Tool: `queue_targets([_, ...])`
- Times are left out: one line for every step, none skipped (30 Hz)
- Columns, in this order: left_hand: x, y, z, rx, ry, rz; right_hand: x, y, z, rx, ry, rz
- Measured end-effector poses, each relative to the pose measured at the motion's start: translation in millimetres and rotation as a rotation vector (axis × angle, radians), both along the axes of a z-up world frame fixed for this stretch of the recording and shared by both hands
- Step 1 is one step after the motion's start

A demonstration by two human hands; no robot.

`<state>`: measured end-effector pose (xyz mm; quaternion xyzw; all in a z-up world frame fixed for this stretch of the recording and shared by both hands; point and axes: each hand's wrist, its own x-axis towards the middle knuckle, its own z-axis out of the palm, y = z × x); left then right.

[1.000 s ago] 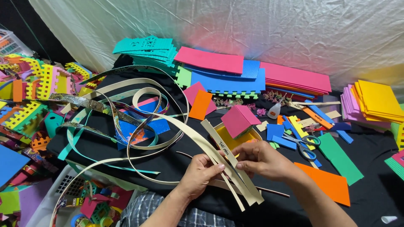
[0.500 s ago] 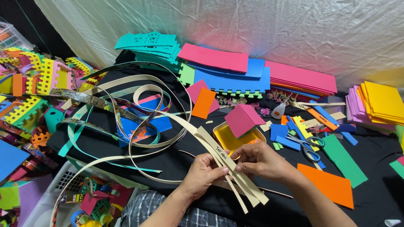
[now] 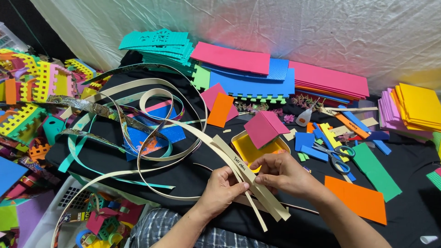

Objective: Assembling and finishing decorative items using paper strips, foam sheets, scissors, and glue.

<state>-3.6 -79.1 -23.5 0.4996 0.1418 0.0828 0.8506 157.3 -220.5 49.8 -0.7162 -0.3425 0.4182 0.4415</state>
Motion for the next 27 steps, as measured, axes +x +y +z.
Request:
queue_targets([0.4, -0.2, -0.3, 0.001, 0.0, -0.001, -0.7, 0.7, -2.2, 0.001, 0.0, -0.001])
queue_targets([0.8, -0.6, -0.7, -0.059, -0.007, -0.002, -1.4, 1.2, -4.5, 0.014, 0.018, 0.0])
queue_targets([1.1, -1.0, -1.1, -0.119, -0.014, -0.003, -2.3, 1.7, -6.7, 0.028, 0.036, 0.001])
queue_targets([0.9, -0.4, 1.2, -0.118, -0.015, -0.004, -3.4, 2.7, -5.9, 0.028, 0.035, 0.0])
queue_targets([0.8, 0.3, 3.5, -0.136, 0.003, -0.005, -4.6, 3.7, -5.2, 0.023, -0.007, 0.006])
queue_targets([0.0, 0.6, 5.6, -0.156, 0.022, -0.006, -6.1, 4.6, -4.7, 0.016, -0.047, 0.012])
queue_targets([-0.2, 0.9, 6.9, -0.157, 0.022, -0.006, -6.0, 4.1, -5.2, 0.016, -0.047, 0.012])
queue_targets([-0.2, 1.4, 8.3, -0.171, 0.04, -0.005, -5.8, 3.7, -5.8, 0.032, -0.035, 0.015])
queue_targets([-0.2, 1.8, 9.7, -0.186, 0.057, -0.004, -5.6, 3.3, -6.3, 0.047, -0.023, 0.018])
queue_targets([-0.1, 2.3, 10.3, -0.186, 0.058, -0.006, -5.9, 3.4, -5.4, 0.047, -0.023, 0.016])
queue_targets([0.3, 2.6, 10.8, -0.199, 0.05, -0.012, -6.1, 3.3, -4.6, 0.041, -0.001, 0.016])
queue_targets([0.6, 3.2, 11.4, -0.21, 0.043, -0.018, -6.3, 3.3, -3.9, 0.037, 0.021, 0.015])
queue_targets([0.3, 3.1, 13.4, -0.21, 0.044, -0.02, -7.3, 3.3, -2.8, 0.037, 0.022, 0.013])
queue_targets([0.3, 3.3, 15.6, -0.209, 0.058, -0.019, -7.8, 3.8, -1.4, 0.018, 0.009, 0.009])
queue_targets([0.1, 3.5, 17.8, -0.208, 0.072, -0.018, -8.4, 4.3, 0.0, -0.002, -0.004, 0.006])
queue_targets([0.3, 3.7, 18.1, -0.207, 0.072, -0.019, -9.1, 3.8, 0.2, -0.001, -0.004, 0.005])
queue_targets([0.5, 3.8, 18.4, -0.217, 0.071, -0.011, -9.8, 3.3, 0.3, 0.008, -0.005, 0.0])
queue_targets([0.6, 3.9, 18.6, -0.227, 0.071, -0.005, -10.7, 2.6, 0.4, 0.018, -0.006, -0.005])
queue_targets([0.4, 3.7, 17.2, -0.227, 0.072, -0.006, -11.6, 2.1, 1.1, 0.018, -0.005, -0.007])
queue_targets([0.6, 3.9, 15.9, -0.247, 0.064, -0.002, -12.2, 2.0, 2.0, 0.027, -0.008, -0.004])
queue_targets([0.6, 4.0, 14.7, -0.266, 0.055, 0.002, -12.9, 2.0, 3.0, 0.036, -0.011, -0.001])
queue_targets([0.5, 4.0, 13.0, -0.265, 0.055, 0.001, -14.1, 2.1, 4.2, 0.037, -0.011, -0.002])
queue_targets([0.2, 4.1, 11.3, -0.275, 0.039, 0.009, -15.4, 2.3, 5.4, 0.003, -0.004, -0.023])
queue_targets([0.3, 4.6, 9.7, -0.284, 0.02, 0.018, -16.2, 3.0, 7.1, -0.029, 0.001, -0.042])
queue_targets([0.4, 4.5, 11.1, -0.282, 0.019, 0.018, -17.5, 3.3, 8.2, -0.028, -0.001, -0.042])
queue_targets([0.2, 3.9, 12.1, -0.287, 0.029, 0.035, -18.9, 3.3, 9.0, -0.027, -0.007, -0.054])
queue_targets([-0.2, 3.4, 13.1, -0.292, 0.04, 0.053, -20.4, 3.5, 9.8, -0.027, -0.013, -0.065])
